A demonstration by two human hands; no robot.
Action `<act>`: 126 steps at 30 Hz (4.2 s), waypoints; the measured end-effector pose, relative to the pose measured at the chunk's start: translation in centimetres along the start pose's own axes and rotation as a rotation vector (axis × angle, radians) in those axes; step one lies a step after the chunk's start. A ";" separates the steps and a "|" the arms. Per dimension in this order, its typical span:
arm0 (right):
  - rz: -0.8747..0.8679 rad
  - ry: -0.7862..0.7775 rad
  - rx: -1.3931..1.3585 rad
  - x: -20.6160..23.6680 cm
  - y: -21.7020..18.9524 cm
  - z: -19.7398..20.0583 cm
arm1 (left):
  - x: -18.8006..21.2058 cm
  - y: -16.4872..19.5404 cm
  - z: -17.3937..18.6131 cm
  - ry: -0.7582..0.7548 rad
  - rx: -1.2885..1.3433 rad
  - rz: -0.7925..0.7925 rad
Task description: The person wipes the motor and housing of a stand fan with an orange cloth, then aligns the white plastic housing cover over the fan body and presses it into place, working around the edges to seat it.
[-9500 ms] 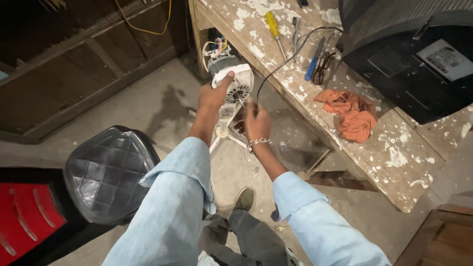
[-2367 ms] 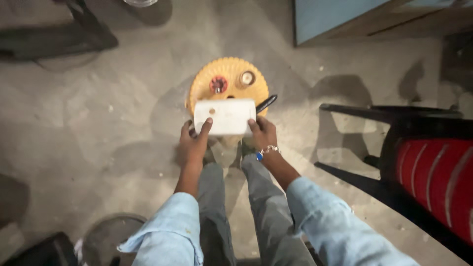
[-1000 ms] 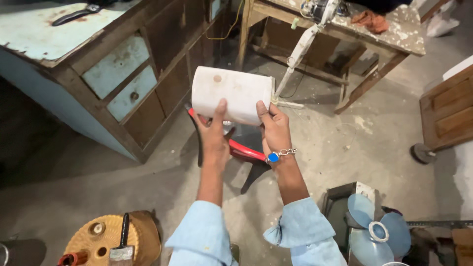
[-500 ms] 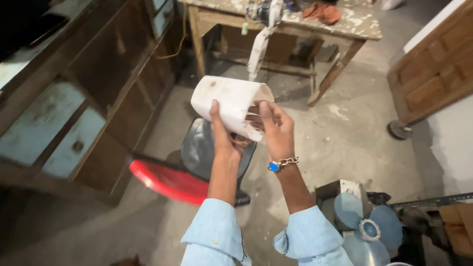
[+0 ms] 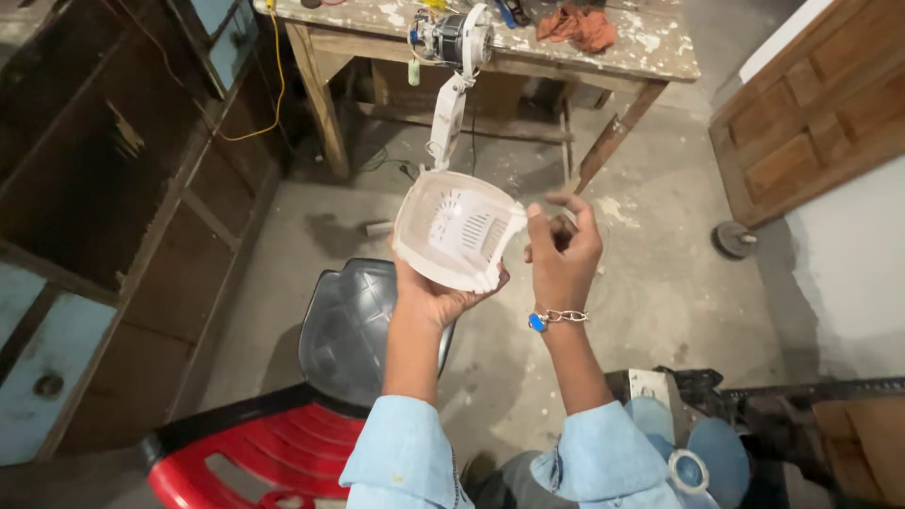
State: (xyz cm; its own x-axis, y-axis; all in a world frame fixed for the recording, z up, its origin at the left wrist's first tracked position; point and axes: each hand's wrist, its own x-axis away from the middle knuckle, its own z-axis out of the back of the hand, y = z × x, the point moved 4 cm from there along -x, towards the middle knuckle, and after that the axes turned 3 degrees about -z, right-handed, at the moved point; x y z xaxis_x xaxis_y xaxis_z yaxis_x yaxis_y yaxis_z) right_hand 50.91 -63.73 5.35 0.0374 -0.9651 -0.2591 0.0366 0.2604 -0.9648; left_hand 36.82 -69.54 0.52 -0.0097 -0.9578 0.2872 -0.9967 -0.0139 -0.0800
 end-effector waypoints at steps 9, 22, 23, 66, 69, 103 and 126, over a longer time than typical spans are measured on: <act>-0.284 -0.509 -0.112 -12.0 9.8 -0.8 | -10.8 -1.5 0.3 -0.081 0.082 -0.128; -0.217 -0.645 -0.012 -23.8 11.8 2.0 | -20.4 -5.7 -2.8 -0.097 0.066 -0.300; -0.201 -0.637 0.008 -24.4 11.9 2.0 | -21.0 -5.6 -2.9 -0.058 0.044 -0.315; 0.162 -0.952 0.259 -52.0 14.8 -31.1 | -41.9 21.8 -12.8 0.449 -0.754 -1.260; 0.265 -1.044 0.270 -53.9 14.6 -33.2 | -42.7 22.7 -13.8 0.508 -0.768 -1.304; 0.367 -1.319 0.579 -54.8 21.6 -45.3 | -45.6 34.4 -9.3 0.543 -0.573 -1.071; -0.639 -1.699 1.205 -58.4 45.5 -48.4 | -51.0 34.3 7.2 0.945 -0.144 -0.993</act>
State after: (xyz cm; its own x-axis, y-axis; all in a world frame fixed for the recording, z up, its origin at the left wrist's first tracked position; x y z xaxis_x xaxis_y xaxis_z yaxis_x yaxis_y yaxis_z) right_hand 2.03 3.24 -25.60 0.3479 -0.1416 0.9268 0.8099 0.5433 -0.2210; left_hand 3.74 -23.23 -23.70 0.7112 -0.0057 0.7030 -0.6166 -0.4854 0.6198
